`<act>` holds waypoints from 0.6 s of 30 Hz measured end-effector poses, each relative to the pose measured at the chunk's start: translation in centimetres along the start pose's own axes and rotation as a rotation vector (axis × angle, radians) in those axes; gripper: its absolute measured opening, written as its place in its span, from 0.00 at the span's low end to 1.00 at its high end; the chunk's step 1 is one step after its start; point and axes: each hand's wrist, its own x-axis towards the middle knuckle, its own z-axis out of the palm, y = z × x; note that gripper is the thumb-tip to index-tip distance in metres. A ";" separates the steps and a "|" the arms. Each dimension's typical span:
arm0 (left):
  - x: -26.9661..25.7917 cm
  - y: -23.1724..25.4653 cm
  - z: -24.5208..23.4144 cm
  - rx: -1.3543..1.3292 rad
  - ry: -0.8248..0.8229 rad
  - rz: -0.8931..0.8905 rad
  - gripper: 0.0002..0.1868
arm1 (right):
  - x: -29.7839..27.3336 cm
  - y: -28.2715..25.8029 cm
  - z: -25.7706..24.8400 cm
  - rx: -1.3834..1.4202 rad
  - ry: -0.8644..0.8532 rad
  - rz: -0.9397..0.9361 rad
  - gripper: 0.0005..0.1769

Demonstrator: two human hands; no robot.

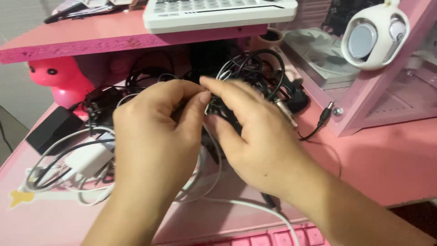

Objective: Untangling and organizing a collection of electronic cables and power adapters on a desk.

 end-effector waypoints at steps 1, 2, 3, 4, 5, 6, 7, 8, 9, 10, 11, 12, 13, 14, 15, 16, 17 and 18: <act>-0.4 -0.4 -0.1 -0.001 0.004 0.002 0.06 | -0.3 0.4 0.7 -0.002 0.000 -0.005 0.28; -0.9 -0.9 -0.2 0.068 0.037 0.071 0.05 | -0.7 0.8 1.4 0.101 -0.015 0.075 0.25; -1.4 -1.5 -0.3 0.137 0.069 0.140 0.05 | -1.0 1.2 2.2 0.204 -0.031 0.155 0.23; -2.4 -1.8 -0.6 0.137 0.076 0.136 0.05 | -1.0 1.8 2.4 0.204 -0.038 0.150 0.23; -3.5 -2.0 -0.8 0.213 0.095 0.233 0.09 | -1.1 2.5 2.6 0.161 -0.053 0.120 0.18; -4.4 -2.1 -0.9 0.285 0.116 0.334 0.15 | -1.1 3.2 2.6 0.112 -0.064 0.088 0.13; -5.2 -2.4 -1.0 0.281 0.125 0.333 0.15 | -0.6 3.3 2.5 0.106 -0.067 0.081 0.13; -5.9 -2.6 -1.0 0.275 0.090 0.427 0.18 | -0.3 3.5 2.2 0.248 -0.116 0.252 0.14; -6.7 -2.7 -0.9 0.270 0.055 0.521 0.21 | 0.0 3.7 1.9 0.389 -0.165 0.425 0.16; -6.9 -2.5 -1.0 0.262 0.052 0.523 0.21 | 0.2 3.6 1.9 0.383 -0.162 0.430 0.16; -7.0 -2.3 -1.1 0.274 0.039 0.536 0.21 | 0.4 3.6 1.8 0.259 -0.166 0.409 0.15; -7.3 -2.1 -1.1 0.286 0.025 0.547 0.21 | 0.6 3.6 1.7 0.134 -0.173 0.389 0.14; -7.7 -2.0 -1.0 0.278 0.022 0.546 0.21 | 0.3 4.0 1.7 0.129 -0.173 0.395 0.14; -8.0 -1.9 -0.9 0.235 0.006 0.545 0.21 | 0.2 4.3 1.8 0.256 -0.177 0.370 0.14; -8.3 -1.8 -0.7 0.191 -0.011 0.544 0.22 | 0.0 4.7 1.7 0.383 -0.180 0.344 0.13; -9.0 -1.9 -0.7 0.188 -0.013 0.544 0.22 | 0.0 4.3 1.6 0.380 -0.179 0.347 0.13; -9.7 -2.0 -0.6 0.147 -0.056 0.558 0.23 | 0.0 3.9 1.6 0.282 -0.178 0.317 0.12; -10.5 -2.1 -0.6 0.107 -0.099 0.568 0.25 | -0.1 3.5 1.5 0.187 -0.180 0.287 0.12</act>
